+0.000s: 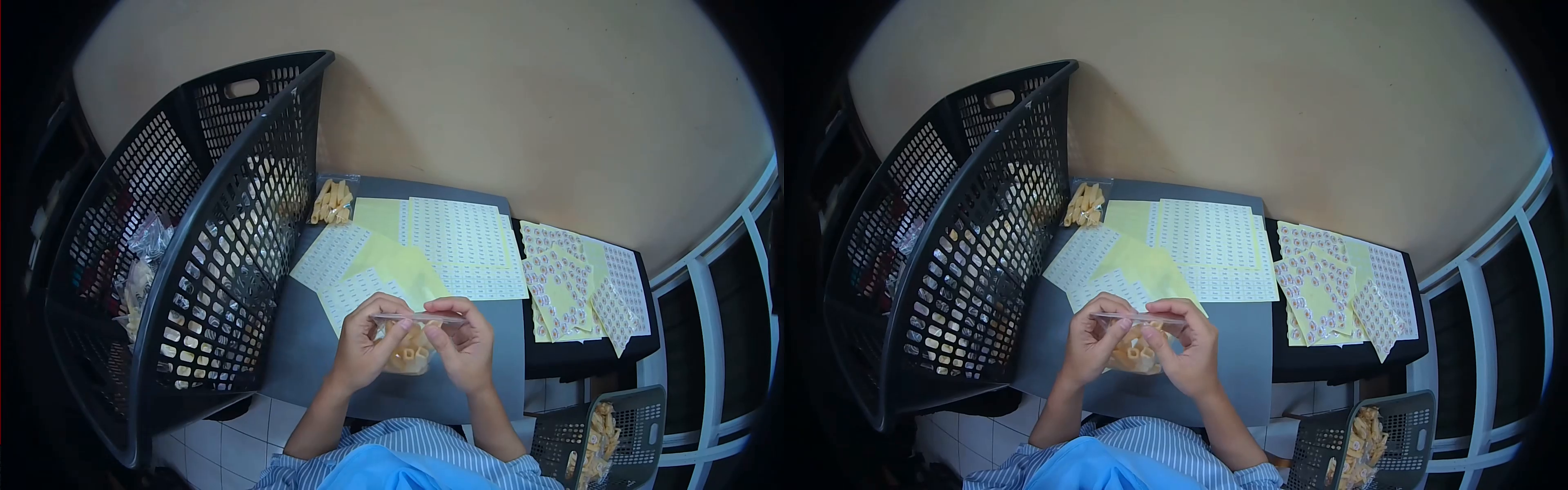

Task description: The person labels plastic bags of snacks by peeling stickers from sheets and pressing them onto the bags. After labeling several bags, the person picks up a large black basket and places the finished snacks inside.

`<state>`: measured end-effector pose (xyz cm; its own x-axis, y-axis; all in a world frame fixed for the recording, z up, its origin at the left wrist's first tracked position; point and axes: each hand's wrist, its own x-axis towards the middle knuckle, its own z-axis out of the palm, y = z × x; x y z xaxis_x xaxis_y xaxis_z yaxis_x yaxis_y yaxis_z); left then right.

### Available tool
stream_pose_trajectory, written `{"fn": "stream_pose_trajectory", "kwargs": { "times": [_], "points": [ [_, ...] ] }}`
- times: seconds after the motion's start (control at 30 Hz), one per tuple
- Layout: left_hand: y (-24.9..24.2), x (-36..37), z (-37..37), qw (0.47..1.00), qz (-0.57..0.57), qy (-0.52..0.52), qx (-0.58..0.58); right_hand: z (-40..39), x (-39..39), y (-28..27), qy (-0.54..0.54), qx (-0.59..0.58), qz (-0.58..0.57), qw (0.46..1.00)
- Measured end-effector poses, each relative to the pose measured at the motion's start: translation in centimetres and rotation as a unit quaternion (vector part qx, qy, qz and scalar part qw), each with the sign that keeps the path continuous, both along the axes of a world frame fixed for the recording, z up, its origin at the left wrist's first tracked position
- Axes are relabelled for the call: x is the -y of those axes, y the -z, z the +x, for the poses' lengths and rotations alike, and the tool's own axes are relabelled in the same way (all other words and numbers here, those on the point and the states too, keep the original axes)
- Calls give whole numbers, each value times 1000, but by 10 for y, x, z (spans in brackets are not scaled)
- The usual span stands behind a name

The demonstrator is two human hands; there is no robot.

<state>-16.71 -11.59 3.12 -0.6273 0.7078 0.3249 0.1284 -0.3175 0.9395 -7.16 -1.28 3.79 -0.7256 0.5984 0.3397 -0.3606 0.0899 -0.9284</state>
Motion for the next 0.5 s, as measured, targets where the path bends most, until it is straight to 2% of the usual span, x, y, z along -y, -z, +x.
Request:
{"fn": "stream_pose_trajectory", "kwargs": {
  "times": [0.03, 0.27, 0.37, 0.5],
  "points": [
    [0, 0, 1, 1000, 9, -8, -5, -1, 2, -1, -4, -27, -26, 999],
    [1, -2, -7, 996, 9, -41, -85, 0, -6, 2, -60, -10, -33, 998],
    [4, -8, -5, 997, 46, -54, -32, -3, -9, 0, -43, 8, 17, 999],
    [4, -11, -8, 996, 36, -63, -54, -7, -11, 2, -28, 14, 36, 999]
  ]
}}
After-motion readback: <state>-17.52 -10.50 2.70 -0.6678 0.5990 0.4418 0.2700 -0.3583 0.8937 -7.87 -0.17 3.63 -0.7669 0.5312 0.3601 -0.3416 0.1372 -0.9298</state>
